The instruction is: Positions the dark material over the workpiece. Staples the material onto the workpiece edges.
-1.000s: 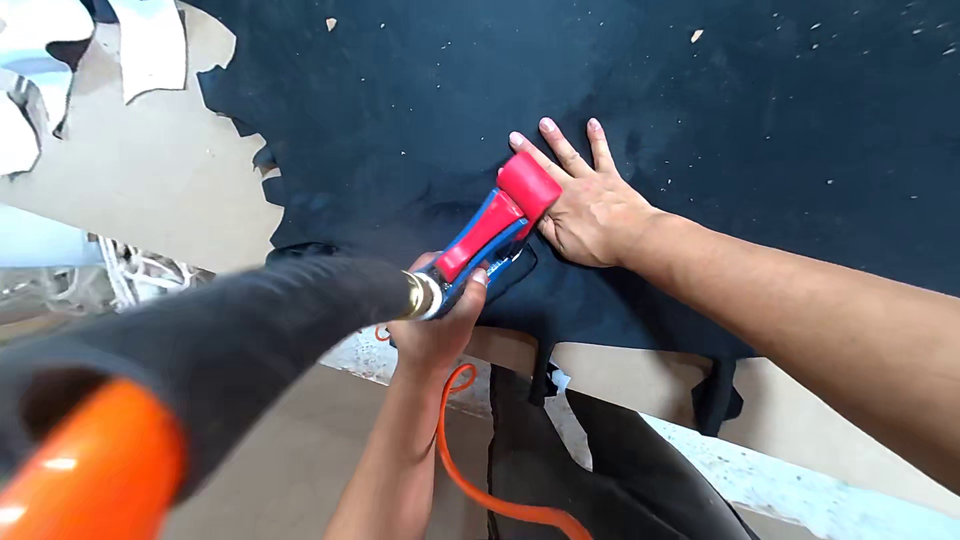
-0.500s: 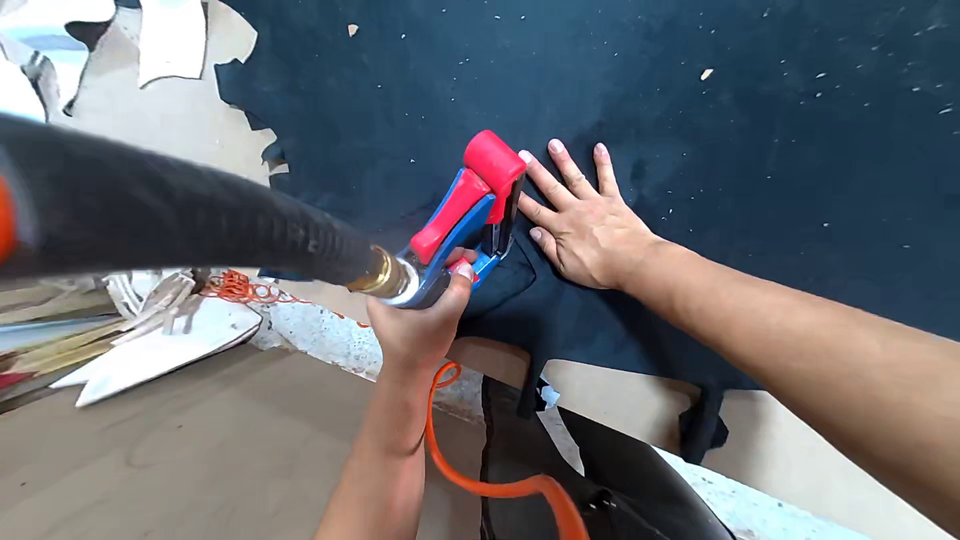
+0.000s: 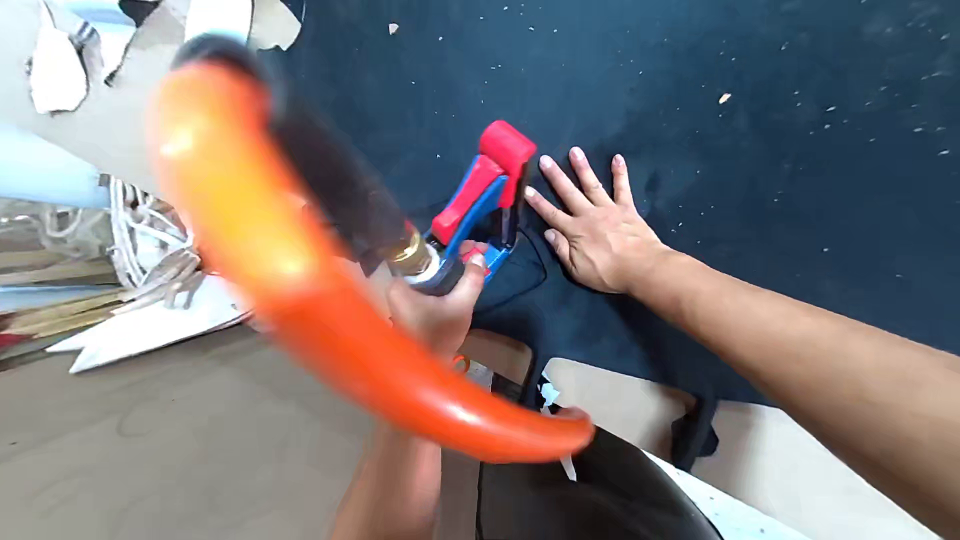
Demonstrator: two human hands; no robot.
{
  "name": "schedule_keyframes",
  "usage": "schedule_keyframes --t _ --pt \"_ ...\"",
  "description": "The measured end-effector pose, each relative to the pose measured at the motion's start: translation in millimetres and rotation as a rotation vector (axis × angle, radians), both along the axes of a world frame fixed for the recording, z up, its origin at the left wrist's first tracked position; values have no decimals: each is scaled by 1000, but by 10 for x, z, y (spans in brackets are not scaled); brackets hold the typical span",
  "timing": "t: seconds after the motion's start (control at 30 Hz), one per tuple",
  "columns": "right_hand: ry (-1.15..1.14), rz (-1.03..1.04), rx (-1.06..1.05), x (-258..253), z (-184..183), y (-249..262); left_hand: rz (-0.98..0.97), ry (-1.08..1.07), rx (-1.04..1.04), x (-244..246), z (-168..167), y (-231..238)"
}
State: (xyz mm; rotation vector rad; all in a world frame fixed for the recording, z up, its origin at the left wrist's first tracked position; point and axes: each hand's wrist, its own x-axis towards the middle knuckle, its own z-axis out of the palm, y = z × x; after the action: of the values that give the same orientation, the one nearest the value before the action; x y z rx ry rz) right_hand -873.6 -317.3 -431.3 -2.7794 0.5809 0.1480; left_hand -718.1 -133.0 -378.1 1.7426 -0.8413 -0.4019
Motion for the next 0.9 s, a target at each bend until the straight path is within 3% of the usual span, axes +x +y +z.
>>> schedule_keyframes --t 0.1,0.27,0.63,0.9 --pt "8 6 -2 23 -12 19 88 23 -62 -21 -68 10" --pt "-26 -9 8 -26 -34 -4 67 -100 -53 -45 -117 -82" --pt "7 12 0 5 19 -2 95 -28 -111 16 -196 -31" --pt "56 17 -82 -6 88 -49 132 -71 13 -30 -132 -130"
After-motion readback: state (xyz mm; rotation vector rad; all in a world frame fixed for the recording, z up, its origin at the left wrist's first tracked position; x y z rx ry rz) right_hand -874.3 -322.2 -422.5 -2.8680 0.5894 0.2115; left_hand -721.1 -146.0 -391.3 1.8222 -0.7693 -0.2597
